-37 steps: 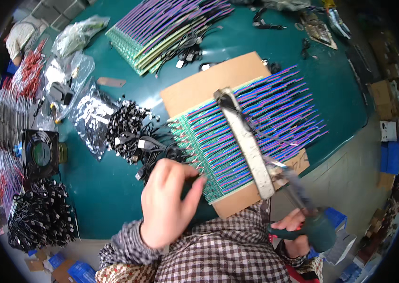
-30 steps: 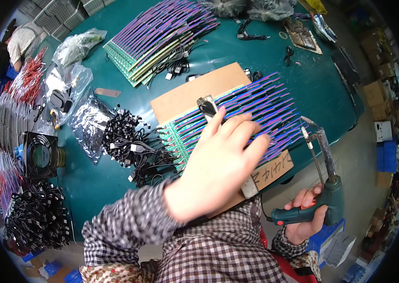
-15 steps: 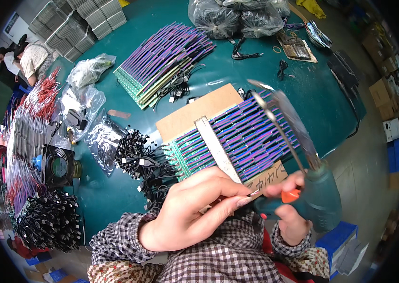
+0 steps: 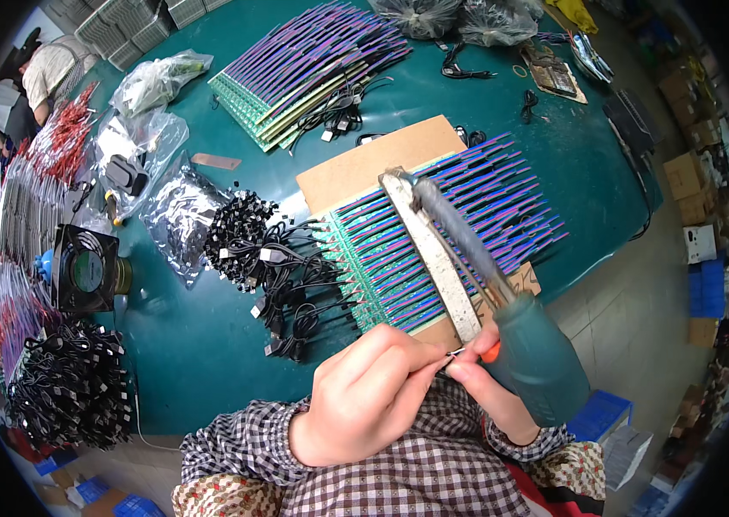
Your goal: The person solders wires from bundled cables onto circuit boards using a soldering gun, positioning each wire onto the board contacts by hand and applying heat to secure the connections.
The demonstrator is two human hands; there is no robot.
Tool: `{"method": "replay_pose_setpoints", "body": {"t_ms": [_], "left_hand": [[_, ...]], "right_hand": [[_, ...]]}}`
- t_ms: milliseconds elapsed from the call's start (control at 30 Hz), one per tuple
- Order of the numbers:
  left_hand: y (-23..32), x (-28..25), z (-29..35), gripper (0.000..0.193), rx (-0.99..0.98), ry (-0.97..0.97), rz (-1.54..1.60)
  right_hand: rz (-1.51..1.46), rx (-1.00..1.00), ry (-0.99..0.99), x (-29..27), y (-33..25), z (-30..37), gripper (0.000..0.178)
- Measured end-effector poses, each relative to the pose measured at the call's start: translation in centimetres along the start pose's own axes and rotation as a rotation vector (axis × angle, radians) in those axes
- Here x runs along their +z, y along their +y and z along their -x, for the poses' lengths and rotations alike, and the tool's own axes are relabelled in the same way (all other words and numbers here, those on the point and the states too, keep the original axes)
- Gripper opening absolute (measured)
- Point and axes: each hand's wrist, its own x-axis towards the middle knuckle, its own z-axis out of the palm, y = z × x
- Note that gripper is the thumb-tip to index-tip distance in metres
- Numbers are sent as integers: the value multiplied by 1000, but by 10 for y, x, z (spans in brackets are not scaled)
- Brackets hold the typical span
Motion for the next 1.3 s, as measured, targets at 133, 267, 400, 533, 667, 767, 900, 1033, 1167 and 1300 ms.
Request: {"method": "replay_pose_setpoints", "body": {"t_ms": [133,267,400,533,667,767,900,1033,1167,1300], "left_hand": [[-1,-18,4,8,-318,-230,310],[-6,-22,8,7,-480,-310,466],[-9,-21,12,7,-498,-295,497],[-9,-20,15,8,-439,-278,419],[-3,-26,19,10,-364,-250,243],[-14,-36,21,10,-281,-179,56],[-24,-48,7,5,-543,-100,-20],[-46,-40,-5,6,-461,-171,-97],[-56,-36,-8,7,-458,-190,-140],[-60,-34,-10,8,-438,-204,-173]], "right_hand": [[140,-23,-73,-15,15,7,30],[-207,-114,-157,-7,14,-4,33],[-128,-98,-281,-2,24,-6,29],[-299,-17,-165,6,20,-1,27],[24,-104,-96,3,19,6,29],[-300,-33,50,2,28,17,34],[-393,-4,-72,-9,30,22,37],[-593,51,-19,-16,42,38,38],[-463,65,-77,-29,50,48,35],[-419,125,-53,-30,60,63,39]]}}
